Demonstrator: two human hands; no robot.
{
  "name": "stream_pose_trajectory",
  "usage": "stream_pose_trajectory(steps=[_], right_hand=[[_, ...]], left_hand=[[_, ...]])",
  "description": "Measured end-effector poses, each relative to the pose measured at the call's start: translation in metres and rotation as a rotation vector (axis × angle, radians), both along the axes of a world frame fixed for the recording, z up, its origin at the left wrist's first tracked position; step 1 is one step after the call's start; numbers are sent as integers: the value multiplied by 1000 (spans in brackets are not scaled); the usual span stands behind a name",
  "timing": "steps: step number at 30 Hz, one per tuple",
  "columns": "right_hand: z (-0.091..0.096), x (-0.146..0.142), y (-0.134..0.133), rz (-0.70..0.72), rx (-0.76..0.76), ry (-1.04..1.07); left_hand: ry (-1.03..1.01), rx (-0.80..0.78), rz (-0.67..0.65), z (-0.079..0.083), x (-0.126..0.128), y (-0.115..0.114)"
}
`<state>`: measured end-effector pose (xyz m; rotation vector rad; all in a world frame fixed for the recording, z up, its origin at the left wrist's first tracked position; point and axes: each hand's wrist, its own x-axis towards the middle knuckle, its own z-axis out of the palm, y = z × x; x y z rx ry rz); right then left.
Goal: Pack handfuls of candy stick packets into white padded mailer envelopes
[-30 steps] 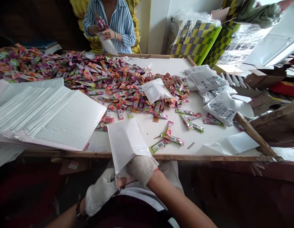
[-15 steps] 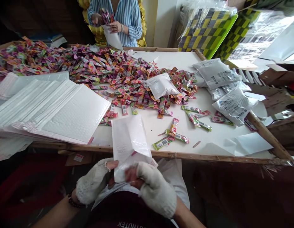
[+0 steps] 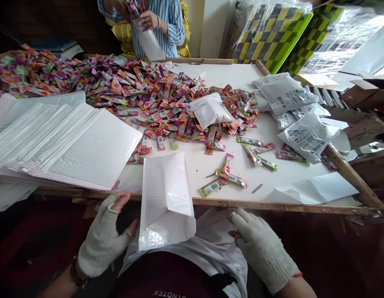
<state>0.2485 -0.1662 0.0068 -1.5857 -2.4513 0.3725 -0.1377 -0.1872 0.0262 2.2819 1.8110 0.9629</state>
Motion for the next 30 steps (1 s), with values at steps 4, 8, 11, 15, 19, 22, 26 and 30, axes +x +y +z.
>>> stream_pose_trajectory(steps=[4,8,11,15,19,22,26,30], right_hand=[[16,-46,21,184,253,192],[13,-76,44,529,315,447],[8,-78,50,526,109,631],[2,-74,52,256,-228,601],[1,-83,57,71,-289,527],[5,-92,61,-29,-363,463],[8,-97,68,-82,-412,275],[6,-99,82,-150,-463,341]], left_hand=[[246,203,-201,-11,9,7],[257,146,-420,-8,4,11],[75,35,-460,-7,-6,9],[-135,-56,-444,-5,-9,7],[-295,-230,-212,4,4,11],[-340,-395,-15,8,15,19],[-172,-523,111,9,15,32],[159,-292,238,19,14,40]])
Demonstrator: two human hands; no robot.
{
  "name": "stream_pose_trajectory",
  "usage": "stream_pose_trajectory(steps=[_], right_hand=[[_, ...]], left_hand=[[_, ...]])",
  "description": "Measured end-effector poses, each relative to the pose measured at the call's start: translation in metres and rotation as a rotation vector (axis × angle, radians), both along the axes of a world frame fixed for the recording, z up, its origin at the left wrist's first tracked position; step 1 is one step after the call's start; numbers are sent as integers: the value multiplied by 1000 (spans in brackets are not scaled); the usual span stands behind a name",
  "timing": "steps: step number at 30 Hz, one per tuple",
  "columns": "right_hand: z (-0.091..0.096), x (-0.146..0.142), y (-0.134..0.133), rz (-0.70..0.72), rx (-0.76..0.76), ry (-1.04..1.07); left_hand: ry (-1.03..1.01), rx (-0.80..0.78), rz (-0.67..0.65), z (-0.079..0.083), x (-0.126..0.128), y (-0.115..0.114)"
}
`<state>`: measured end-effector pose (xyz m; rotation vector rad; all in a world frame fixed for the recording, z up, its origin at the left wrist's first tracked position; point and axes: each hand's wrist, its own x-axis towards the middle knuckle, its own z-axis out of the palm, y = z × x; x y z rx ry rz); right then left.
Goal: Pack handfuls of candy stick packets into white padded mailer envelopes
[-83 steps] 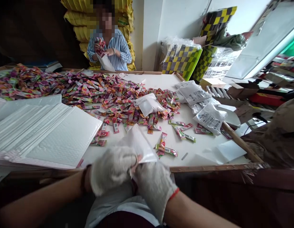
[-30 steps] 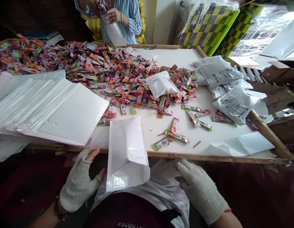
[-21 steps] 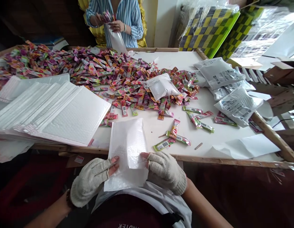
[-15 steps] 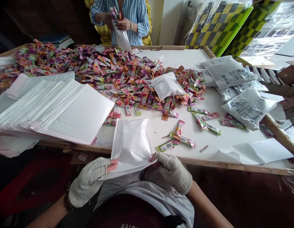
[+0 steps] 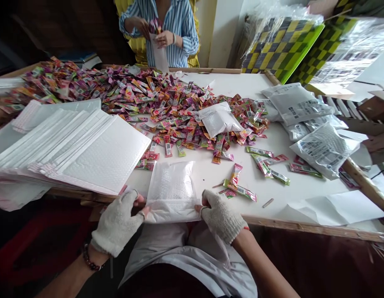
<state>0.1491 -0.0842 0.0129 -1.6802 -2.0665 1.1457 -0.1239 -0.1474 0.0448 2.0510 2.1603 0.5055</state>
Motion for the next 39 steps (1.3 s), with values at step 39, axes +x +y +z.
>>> stream_pose_trajectory(steps=[39], right_hand=[[-36,24,196,91,479,-499]], left_hand=[[103,-226,-639,-49,67,151]])
